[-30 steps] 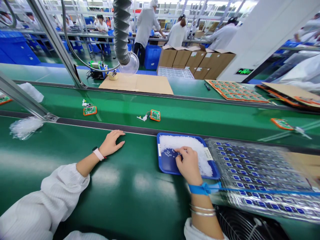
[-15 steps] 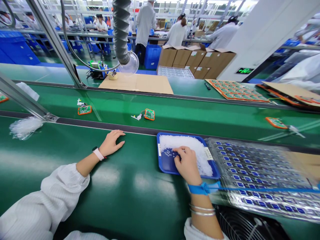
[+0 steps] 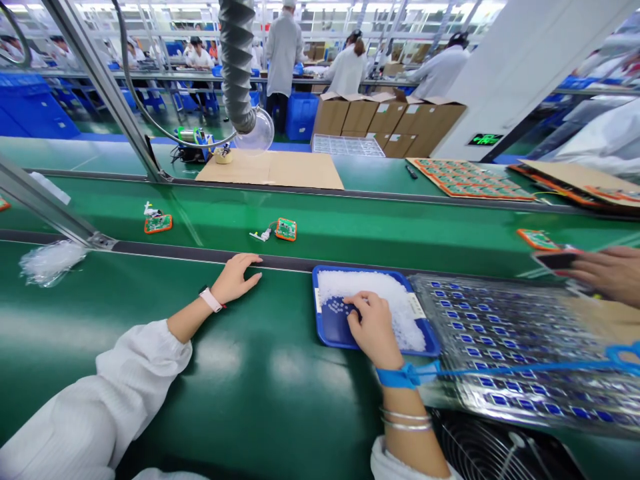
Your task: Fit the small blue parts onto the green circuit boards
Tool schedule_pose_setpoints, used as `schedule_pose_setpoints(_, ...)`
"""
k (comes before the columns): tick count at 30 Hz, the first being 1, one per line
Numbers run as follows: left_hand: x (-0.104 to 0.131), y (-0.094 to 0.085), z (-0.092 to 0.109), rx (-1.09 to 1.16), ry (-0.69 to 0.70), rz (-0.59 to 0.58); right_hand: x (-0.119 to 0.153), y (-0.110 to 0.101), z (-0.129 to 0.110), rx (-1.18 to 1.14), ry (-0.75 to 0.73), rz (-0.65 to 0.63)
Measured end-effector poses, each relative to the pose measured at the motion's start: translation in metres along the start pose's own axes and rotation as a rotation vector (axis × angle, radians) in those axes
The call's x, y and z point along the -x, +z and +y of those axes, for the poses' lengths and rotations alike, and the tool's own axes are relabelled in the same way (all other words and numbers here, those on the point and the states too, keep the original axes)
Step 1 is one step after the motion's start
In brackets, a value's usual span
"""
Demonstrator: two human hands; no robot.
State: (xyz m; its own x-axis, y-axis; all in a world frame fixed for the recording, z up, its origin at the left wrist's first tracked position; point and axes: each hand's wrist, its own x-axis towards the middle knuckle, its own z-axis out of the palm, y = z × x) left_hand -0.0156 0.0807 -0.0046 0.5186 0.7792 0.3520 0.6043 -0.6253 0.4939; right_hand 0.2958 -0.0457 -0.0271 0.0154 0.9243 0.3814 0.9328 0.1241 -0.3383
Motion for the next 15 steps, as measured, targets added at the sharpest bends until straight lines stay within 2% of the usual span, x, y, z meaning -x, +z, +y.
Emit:
schedule_pose_setpoints(4, -0.034, 0.020, 0.003, -0.024, -0.018, 0.001, 0.000, -0.001, 0.000, 0.001, -0.015, -0.020)
schedule_pose_setpoints(8, -0.069, 0.037, -0.004, -0.026, -0.148, 0.036, 0.000, -0.002, -0.001, 0.011, -0.014, -0.024)
schedule_pose_setpoints(12, -0.093, 0.042, -0.015, -0.076, -0.277, 0.125, 0.000, 0.000, 0.000, 0.007, -0.011, -0.015)
schedule_pose_setpoints(15, -0.106, 0.044, -0.020, -0.115, -0.318, 0.154, 0.001, 0.003, 0.007, 0.027, -0.021, -0.001)
